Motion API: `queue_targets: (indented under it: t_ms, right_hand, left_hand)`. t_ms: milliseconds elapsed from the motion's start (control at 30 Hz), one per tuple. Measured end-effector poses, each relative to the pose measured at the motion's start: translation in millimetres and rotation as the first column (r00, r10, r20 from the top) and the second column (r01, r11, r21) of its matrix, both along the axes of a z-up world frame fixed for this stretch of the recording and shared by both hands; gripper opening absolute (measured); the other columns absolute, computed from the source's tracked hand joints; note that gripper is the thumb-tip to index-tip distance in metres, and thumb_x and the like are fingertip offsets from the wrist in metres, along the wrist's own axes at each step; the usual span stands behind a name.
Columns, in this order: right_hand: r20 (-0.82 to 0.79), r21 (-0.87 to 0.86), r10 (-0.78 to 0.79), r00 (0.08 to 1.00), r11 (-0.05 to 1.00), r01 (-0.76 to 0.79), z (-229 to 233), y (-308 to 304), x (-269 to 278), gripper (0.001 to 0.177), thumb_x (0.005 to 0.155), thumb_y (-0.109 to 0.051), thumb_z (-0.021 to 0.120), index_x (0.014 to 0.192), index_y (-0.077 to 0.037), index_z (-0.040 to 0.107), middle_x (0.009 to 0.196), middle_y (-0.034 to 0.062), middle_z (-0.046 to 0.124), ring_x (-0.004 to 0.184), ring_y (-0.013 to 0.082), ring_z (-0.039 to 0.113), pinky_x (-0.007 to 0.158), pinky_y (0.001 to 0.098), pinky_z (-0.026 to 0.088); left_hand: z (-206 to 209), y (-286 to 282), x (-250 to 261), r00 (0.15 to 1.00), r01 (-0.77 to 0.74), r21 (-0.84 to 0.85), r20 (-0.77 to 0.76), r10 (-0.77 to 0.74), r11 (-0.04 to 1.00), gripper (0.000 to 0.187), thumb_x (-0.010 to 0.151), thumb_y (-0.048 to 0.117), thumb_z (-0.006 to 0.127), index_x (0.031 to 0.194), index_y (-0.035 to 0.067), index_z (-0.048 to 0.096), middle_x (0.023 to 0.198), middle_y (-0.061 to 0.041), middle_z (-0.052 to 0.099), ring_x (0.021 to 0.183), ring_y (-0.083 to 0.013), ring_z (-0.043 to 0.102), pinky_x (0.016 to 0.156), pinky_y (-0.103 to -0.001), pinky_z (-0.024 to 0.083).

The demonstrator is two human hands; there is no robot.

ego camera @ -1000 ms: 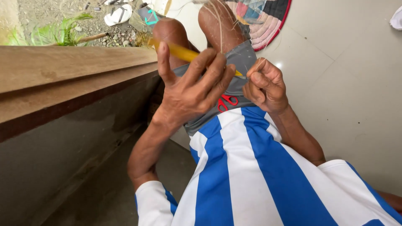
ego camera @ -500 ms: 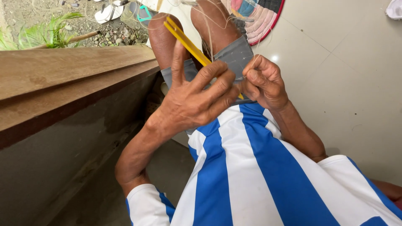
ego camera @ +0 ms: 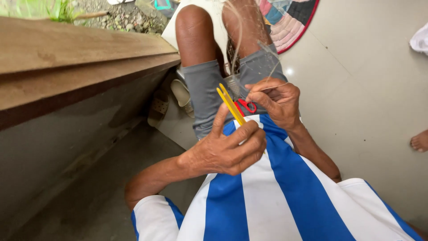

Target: Repairing or weaving a fine-mesh fishing net using a yellow shuttle tool while sitting on the floor.

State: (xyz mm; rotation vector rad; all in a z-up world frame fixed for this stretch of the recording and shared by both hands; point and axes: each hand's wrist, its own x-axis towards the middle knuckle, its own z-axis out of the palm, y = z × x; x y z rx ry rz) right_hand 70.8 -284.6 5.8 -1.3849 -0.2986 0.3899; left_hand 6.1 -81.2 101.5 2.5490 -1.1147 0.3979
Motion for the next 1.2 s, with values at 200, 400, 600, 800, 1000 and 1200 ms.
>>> queue_targets:
  t_ms: [200, 400, 600, 800, 1000, 1200]
  right_hand:
    - [-0.058, 0.034, -0.005, 0.998, 0.999, 0.007, -9, 10, -5, 0.011, 0.097, -0.002, 0.075, 0.106, -0.005, 0.07, 0.098, 0.0068, 0.076, 0.085, 0.0126, 0.074, 0.083, 0.0225, 0.064]
    - [-0.143, 0.08, 0.035, 0.989, 0.997, -0.024, -17, 20, -14, 0.009, 0.104, -0.009, 0.071, 0.109, -0.003, 0.068, 0.102, 0.0107, 0.077, 0.09, 0.0197, 0.08, 0.086, 0.0288, 0.071]
    - [-0.11, -0.04, -0.081, 0.991, 0.996, 0.077, -11, 29, -17, 0.009, 0.103, -0.009, 0.071, 0.108, -0.004, 0.068, 0.097, 0.013, 0.078, 0.084, 0.0197, 0.081, 0.078, 0.0262, 0.069]
    - [-0.026, -0.057, -0.231, 0.973, 0.972, 0.229, -7, 41, -16, 0.022, 0.102, -0.013, 0.076, 0.103, 0.007, 0.07, 0.09, 0.0229, 0.078, 0.079, 0.0181, 0.077, 0.068, 0.0284, 0.061]
    - [-0.147, -0.053, -0.147, 0.978, 0.989, 0.141, -10, 38, -13, 0.012, 0.102, -0.013, 0.075, 0.108, -0.003, 0.071, 0.096, 0.0098, 0.077, 0.084, 0.0172, 0.078, 0.081, 0.0259, 0.067]
    - [-0.039, -0.023, -0.215, 0.976, 0.976, 0.215, -11, 49, -7, 0.011, 0.103, -0.004, 0.075, 0.112, -0.001, 0.071, 0.108, 0.0131, 0.078, 0.089, 0.0175, 0.076, 0.088, 0.0255, 0.067]
  left_hand:
    - [-17, -17, -19, 0.998, -0.057, -0.128, 0.025, 0.061, 0.99, 0.008, 0.113, 0.017, 0.081, 0.113, 0.025, 0.08, 0.118, 0.002, 0.069, 0.125, -0.0162, 0.066, 0.132, -0.073, 0.018]
    - [-36, -38, -8, 0.996, -0.075, -0.522, -0.072, 0.043, 0.85, 0.017, 0.104, 0.009, 0.083, 0.095, 0.018, 0.071, 0.103, -0.002, 0.071, 0.109, -0.0203, 0.068, 0.12, -0.075, 0.024]
    - [-35, -50, -7, 0.996, -0.083, -0.48, -0.029, 0.079, 0.873, 0.016, 0.107, 0.013, 0.082, 0.101, 0.022, 0.07, 0.111, 0.002, 0.071, 0.119, -0.0194, 0.065, 0.114, -0.072, 0.026]
    - [-34, -55, -34, 0.99, -0.106, -0.63, 0.009, 0.144, 0.769, 0.023, 0.11, 0.006, 0.055, 0.095, 0.018, 0.067, 0.112, -0.008, 0.072, 0.121, -0.0312, 0.069, 0.109, -0.097, 0.013]
    - [-15, -58, -51, 0.972, -0.064, -0.632, -0.216, -0.096, 0.772, 0.018, 0.105, 0.021, 0.095, 0.109, 0.027, 0.079, 0.133, 0.007, 0.076, 0.146, -0.024, 0.055, 0.121, -0.081, -0.002]
    - [-13, -65, -61, 0.917, -0.399, -0.508, -0.199, 0.346, 0.763, 0.011, 0.102, 0.026, 0.095, 0.11, 0.033, 0.091, 0.146, 0.009, 0.072, 0.143, -0.0197, 0.058, 0.128, -0.072, -0.011]
